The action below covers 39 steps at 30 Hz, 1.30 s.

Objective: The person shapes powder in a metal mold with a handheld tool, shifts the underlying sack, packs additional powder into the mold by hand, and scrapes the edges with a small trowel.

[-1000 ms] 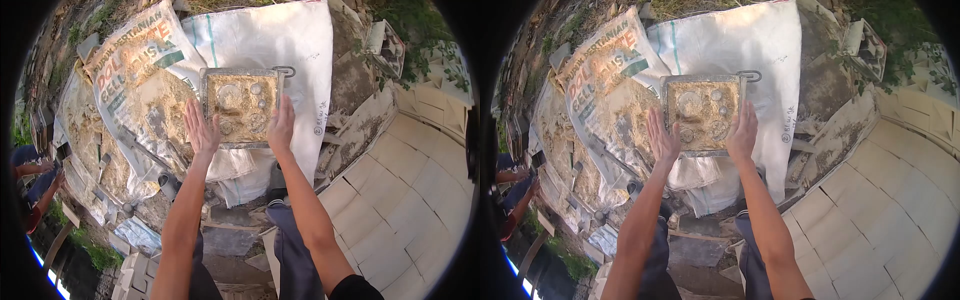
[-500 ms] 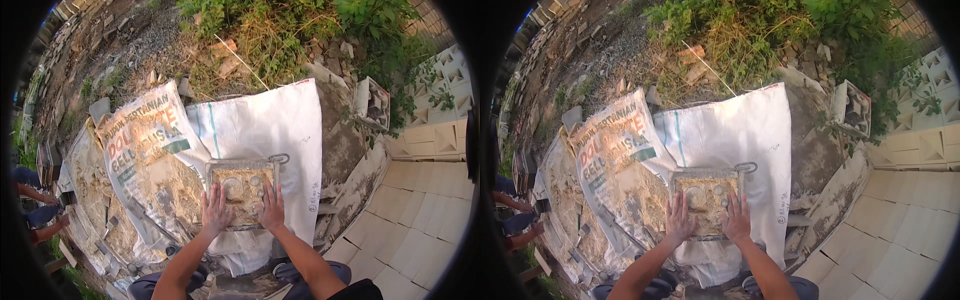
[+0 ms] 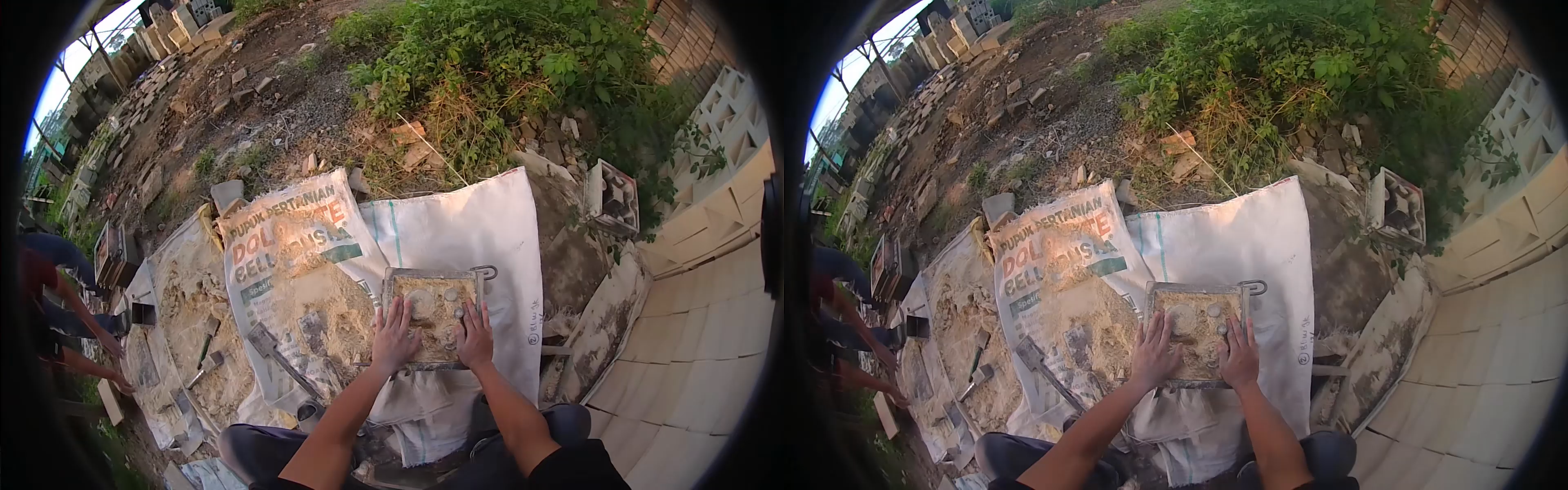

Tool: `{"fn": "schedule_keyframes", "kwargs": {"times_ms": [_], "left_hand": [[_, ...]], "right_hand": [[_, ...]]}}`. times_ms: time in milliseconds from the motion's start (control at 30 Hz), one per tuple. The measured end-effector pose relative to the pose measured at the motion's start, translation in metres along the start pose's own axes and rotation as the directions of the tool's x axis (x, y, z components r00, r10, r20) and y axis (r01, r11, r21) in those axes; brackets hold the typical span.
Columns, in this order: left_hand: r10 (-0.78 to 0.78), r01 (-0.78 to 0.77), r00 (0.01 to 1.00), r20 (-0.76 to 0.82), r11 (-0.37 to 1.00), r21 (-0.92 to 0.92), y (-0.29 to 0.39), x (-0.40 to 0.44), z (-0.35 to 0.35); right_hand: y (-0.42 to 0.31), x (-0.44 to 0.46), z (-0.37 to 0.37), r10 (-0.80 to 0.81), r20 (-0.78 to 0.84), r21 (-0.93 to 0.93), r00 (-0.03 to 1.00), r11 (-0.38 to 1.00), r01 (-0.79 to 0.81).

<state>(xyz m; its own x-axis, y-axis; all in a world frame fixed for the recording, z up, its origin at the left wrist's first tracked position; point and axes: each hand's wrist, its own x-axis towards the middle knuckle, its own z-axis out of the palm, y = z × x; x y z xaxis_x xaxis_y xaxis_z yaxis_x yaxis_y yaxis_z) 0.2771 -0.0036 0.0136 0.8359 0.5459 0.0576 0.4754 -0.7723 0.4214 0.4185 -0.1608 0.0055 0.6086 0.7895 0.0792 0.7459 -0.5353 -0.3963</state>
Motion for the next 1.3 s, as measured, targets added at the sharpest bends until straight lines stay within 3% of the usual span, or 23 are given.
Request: {"fn": "schedule_keyframes", "kwargs": {"times_ms": [167, 233, 267, 300, 367, 433, 467, 500, 533, 567, 667, 700, 733, 800, 833, 900, 933, 967, 1033, 1133, 1233, 1267, 1300], "left_hand": [[0.015, -0.028, 0.99, -0.142, 0.996, -0.09, -0.012, -0.022, 0.007], [0.114, -0.111, 0.993, 0.013, 0.983, -0.144, -0.028, -0.044, 0.01], [0.15, -0.179, 0.975, -0.165, 0.968, -0.177, -0.035, -0.06, 0.007], [0.131, -0.16, 0.977, -0.167, 0.971, -0.175, -0.044, -0.079, -0.003], [-0.1, 0.042, 0.956, -0.275, 0.977, -0.209, -0.065, -0.109, -0.027], [-0.439, 0.363, 0.806, -0.396, 0.896, -0.255, -0.098, -0.141, -0.031], [-0.623, 0.553, 0.72, -0.307, 0.781, -0.289, -0.121, -0.158, -0.03], [-0.775, 0.714, 0.596, -0.211, 0.632, -0.303, -0.141, -0.172, -0.029], [-0.869, 0.807, 0.47, -0.155, 0.494, -0.323, -0.151, -0.184, -0.035], [-0.938, 0.879, 0.331, -0.098, 0.345, -0.329, -0.157, -0.195, -0.038], [-0.962, 0.944, 0.254, -0.103, 0.269, -0.193, -0.172, -0.218, -0.017], [-0.968, 0.958, 0.229, -0.108, 0.243, -0.15, -0.175, -0.219, -0.017], [-0.968, 0.96, 0.231, 0.092, 0.212, -0.18, -0.167, -0.22, -0.04], [-0.934, 0.966, 0.217, 0.283, 0.163, -0.202, -0.171, -0.221, -0.036], [-0.948, 0.962, 0.224, 0.226, 0.178, -0.207, -0.176, -0.224, -0.02], [-0.963, 0.963, 0.211, 0.17, 0.175, -0.204, -0.19, -0.235, 0.001], [-0.953, 0.959, 0.259, 0.155, 0.234, -0.159, -0.19, -0.234, 0.002], [-0.938, 0.947, 0.315, 0.145, 0.3, -0.116, -0.188, -0.229, 0.005], [-0.941, 0.951, 0.3, 0.156, 0.283, -0.124, -0.19, -0.221, 0.009], [-0.956, 0.963, 0.234, 0.18, 0.202, -0.177, -0.2, -0.216, 0.007], [-0.86, 0.915, 0.287, 0.422, 0.115, -0.387, -0.217, -0.217, -0.018], [-0.809, 0.875, 0.245, 0.535, -0.053, -0.481, -0.212, -0.218, -0.028], [-0.804, 0.884, 0.239, 0.544, -0.052, -0.465, -0.209, -0.225, -0.022]], "right_hand": [[0.002, 0.004, 0.011, 0.042, -0.074, -0.083, 0.996, 0.995, -0.048], [-0.012, 0.016, 0.01, 0.034, -0.129, -0.122, 0.991, 0.991, -0.05], [-0.023, 0.021, 0.009, 0.082, -0.236, -0.103, 0.968, 0.989, -0.109], [-0.036, 0.022, 0.01, 0.138, -0.338, -0.074, 0.931, 0.982, -0.173], [-0.075, 0.028, -0.003, 0.076, -0.34, 0.035, 0.937, 0.997, -0.068], [-0.128, 0.024, -0.008, -0.044, -0.255, 0.297, 0.966, 0.947, 0.122], [-0.156, 0.013, -0.003, -0.133, -0.16, 0.445, 0.978, 0.875, 0.192], [-0.181, 0.001, 0.004, -0.26, -0.077, 0.444, 0.962, 0.855, 0.267], [-0.202, -0.011, 0.013, -0.381, 0.003, 0.449, 0.924, 0.827, 0.34], [-0.212, -0.024, 0.038, -0.389, 0.134, 0.46, 0.912, 0.839, 0.29], [-0.224, -0.071, 0.136, -0.303, 0.445, 0.33, 0.843, 0.93, 0.16], [-0.233, -0.083, 0.146, -0.304, 0.446, 0.334, 0.842, 0.929, 0.158], [-0.243, -0.097, 0.154, -0.194, 0.481, 0.21, 0.855, 0.972, 0.103], [-0.251, -0.111, 0.171, -0.063, 0.594, 0.056, 0.802, 0.998, 0.037], [-0.254, -0.11, 0.177, -0.08, 0.604, 0.063, 0.793, 0.997, 0.053], [-0.258, -0.112, 0.183, 0.077, 0.584, 0.105, 0.808, 0.98, -0.169], [-0.263, -0.103, 0.175, 0.119, 0.622, 0.085, 0.774, 0.972, -0.217], [-0.267, -0.091, 0.174, 0.127, 0.62, 0.079, 0.775, 0.972, -0.223], [-0.265, -0.085, 0.182, 0.12, 0.55, 0.007, 0.827, 0.989, -0.148], [-0.263, -0.069, 0.188, 0.028, 0.662, 0.058, 0.749, 0.994, -0.089], [-0.261, -0.06, 0.187, 0.051, 0.599, 0.093, 0.799, 0.987, -0.132], [-0.255, -0.056, 0.192, 0.09, 0.615, 0.189, 0.784, 0.948, -0.257], [-0.243, -0.055, 0.2, 0.104, 0.622, 0.185, 0.776, 0.943, -0.275]]}}
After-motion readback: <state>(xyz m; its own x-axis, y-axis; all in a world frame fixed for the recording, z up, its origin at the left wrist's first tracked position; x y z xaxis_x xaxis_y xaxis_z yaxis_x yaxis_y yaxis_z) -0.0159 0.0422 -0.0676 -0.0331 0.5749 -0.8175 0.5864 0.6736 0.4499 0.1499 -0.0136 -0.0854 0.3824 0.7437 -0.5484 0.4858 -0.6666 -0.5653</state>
